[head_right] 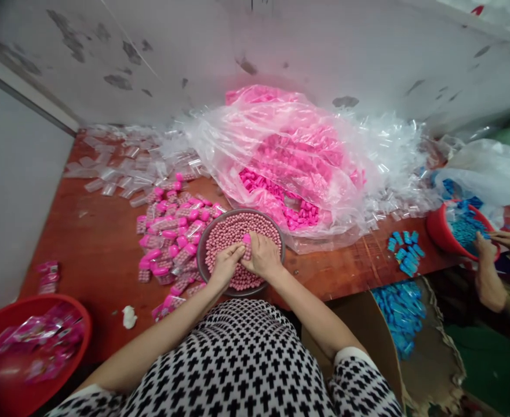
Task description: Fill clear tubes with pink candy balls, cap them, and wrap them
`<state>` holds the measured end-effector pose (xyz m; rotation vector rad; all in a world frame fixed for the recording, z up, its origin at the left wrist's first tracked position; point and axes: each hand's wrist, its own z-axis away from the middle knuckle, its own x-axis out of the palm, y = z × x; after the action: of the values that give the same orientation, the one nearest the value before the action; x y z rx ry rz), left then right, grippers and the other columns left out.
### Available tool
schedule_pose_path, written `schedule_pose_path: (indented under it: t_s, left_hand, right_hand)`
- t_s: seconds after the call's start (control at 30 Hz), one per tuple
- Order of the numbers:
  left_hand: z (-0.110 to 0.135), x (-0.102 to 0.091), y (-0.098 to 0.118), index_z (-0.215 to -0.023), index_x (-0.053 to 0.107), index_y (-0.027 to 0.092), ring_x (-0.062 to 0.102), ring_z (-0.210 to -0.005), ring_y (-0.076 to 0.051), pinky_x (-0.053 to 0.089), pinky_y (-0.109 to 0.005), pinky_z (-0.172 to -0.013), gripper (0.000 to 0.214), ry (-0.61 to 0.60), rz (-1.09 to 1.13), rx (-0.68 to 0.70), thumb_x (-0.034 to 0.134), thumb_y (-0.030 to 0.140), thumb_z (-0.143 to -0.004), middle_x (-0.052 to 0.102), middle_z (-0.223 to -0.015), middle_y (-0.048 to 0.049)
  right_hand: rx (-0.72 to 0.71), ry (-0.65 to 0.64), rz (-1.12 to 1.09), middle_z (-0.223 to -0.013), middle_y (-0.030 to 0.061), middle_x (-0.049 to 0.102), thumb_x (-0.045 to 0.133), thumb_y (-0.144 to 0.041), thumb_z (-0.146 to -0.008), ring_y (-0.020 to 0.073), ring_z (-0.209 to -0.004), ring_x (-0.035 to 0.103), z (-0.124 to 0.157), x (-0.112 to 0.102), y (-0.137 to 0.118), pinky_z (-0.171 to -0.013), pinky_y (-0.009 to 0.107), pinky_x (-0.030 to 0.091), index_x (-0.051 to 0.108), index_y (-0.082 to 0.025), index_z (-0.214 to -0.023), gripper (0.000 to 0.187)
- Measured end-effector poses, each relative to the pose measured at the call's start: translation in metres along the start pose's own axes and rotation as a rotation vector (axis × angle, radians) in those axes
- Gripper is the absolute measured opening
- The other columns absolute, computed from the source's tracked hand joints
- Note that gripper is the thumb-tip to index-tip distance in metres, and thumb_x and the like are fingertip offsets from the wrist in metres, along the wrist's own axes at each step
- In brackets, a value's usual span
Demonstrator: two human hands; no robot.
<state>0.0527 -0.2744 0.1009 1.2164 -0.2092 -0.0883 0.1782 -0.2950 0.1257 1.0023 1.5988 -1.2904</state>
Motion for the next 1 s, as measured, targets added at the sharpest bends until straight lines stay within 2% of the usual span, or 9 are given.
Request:
schedule_pose_path:
  t_s: [0.1,0.23,0.33,0.47,0.6,0.67,0.77,0.87,1.0]
  left_hand:
    - [-0.001,0.001,-0.006,-0.089,0.071,0.016,0.062,-0.084,-0.019,0.048,-0.033,-0.082,0.029,0.026,-0.047,0.024,0.059,0.036,-0.073,0.072,-0.09,-0.0045]
    - [-0.007,-0.006,-0.016,-0.085,0.07,0.014,0.061,-0.076,-0.017,0.049,-0.029,-0.073,0.027,0.0,-0.104,0.012,0.055,0.035,-0.076,0.071,-0.081,-0.0032]
    - [-0.015,-0.019,-0.023,-0.078,0.069,0.013,0.059,-0.068,-0.015,0.046,-0.026,-0.066,0.025,-0.042,-0.218,0.018,0.053,0.032,-0.077,0.068,-0.071,-0.0009]
    - [-0.018,-0.041,-0.024,-0.073,0.07,0.015,0.059,-0.064,-0.016,0.045,-0.026,-0.064,0.026,-0.183,-0.488,0.015,0.051,0.031,-0.08,0.067,-0.064,0.0001]
    - [-0.03,-0.056,-0.012,-0.086,0.072,0.019,0.064,-0.078,-0.019,0.048,-0.03,-0.077,0.022,-0.212,-0.698,0.16,0.054,0.031,-0.081,0.072,-0.083,-0.0042]
    - [-0.052,-0.065,-0.002,-0.093,0.071,0.02,0.065,-0.085,-0.02,0.048,-0.032,-0.082,0.023,-0.128,-0.746,0.254,0.054,0.031,-0.082,0.072,-0.091,-0.0059]
    - [-0.108,-0.086,0.013,-0.095,0.07,0.019,0.064,-0.089,-0.02,0.047,-0.033,-0.084,0.025,0.026,-0.814,0.307,0.048,0.027,-0.086,0.071,-0.095,-0.0067]
    - [-0.18,-0.107,0.02,-0.095,0.068,0.016,0.062,-0.094,-0.021,0.045,-0.034,-0.087,0.025,0.174,-0.907,0.221,0.046,0.018,-0.085,0.07,-0.097,-0.0099]
    - [-0.262,-0.113,0.01,-0.089,0.066,0.01,0.062,-0.091,-0.027,0.044,-0.037,-0.083,0.019,0.2,-0.901,0.143,0.05,0.014,-0.08,0.068,-0.091,-0.0175]
  right_hand:
    - [-0.009,0.014,0.007,-0.096,0.0162,0.062,0.056,-0.034,-0.075,0.0267,-0.087,0.059,-0.003,0.008,0.005,-0.077,0.038,0.05,0.05,-0.008,-0.119,0.051]
    - [-0.041,-0.041,-0.009,-0.094,0.0147,0.062,0.057,-0.033,-0.074,0.0266,-0.087,0.059,-0.005,0.025,0.012,-0.078,0.038,0.049,0.053,-0.009,-0.116,0.048]
    - [-0.07,-0.136,-0.056,-0.106,0.0189,0.06,0.06,-0.036,-0.076,0.0296,-0.099,0.057,-0.007,0.038,0.012,-0.083,0.042,0.049,0.047,-0.007,-0.124,0.058]
    - [-0.121,-0.205,-0.151,-0.13,0.0249,0.049,0.068,-0.046,-0.072,0.0334,-0.118,0.05,-0.006,0.044,0.012,-0.092,0.048,0.046,0.027,-0.008,-0.139,0.088]
    - [-0.127,-0.18,-0.197,-0.133,0.0221,0.05,0.061,-0.045,-0.079,0.0314,-0.119,0.053,0.0,0.041,0.027,-0.095,0.048,0.046,0.026,-0.011,-0.141,0.079]
    - [-0.111,-0.162,-0.201,-0.129,0.0203,0.054,0.057,-0.043,-0.083,0.0304,-0.117,0.054,0.002,0.041,0.038,-0.095,0.048,0.047,0.031,-0.013,-0.14,0.07]
    - [-0.088,-0.147,-0.217,-0.125,0.0176,0.058,0.055,-0.04,-0.085,0.0296,-0.114,0.057,0.005,0.045,0.051,-0.092,0.049,0.049,0.036,-0.017,-0.138,0.06]
    - [-0.088,-0.15,-0.256,-0.121,0.0148,0.061,0.053,-0.035,-0.087,0.0284,-0.11,0.06,0.005,0.054,0.054,-0.09,0.049,0.051,0.043,-0.021,-0.133,0.05]
    - [-0.095,-0.172,-0.305,-0.114,0.0125,0.065,0.051,-0.03,-0.088,0.0271,-0.106,0.062,0.0,0.064,0.05,-0.088,0.048,0.054,0.05,-0.023,-0.127,0.04]
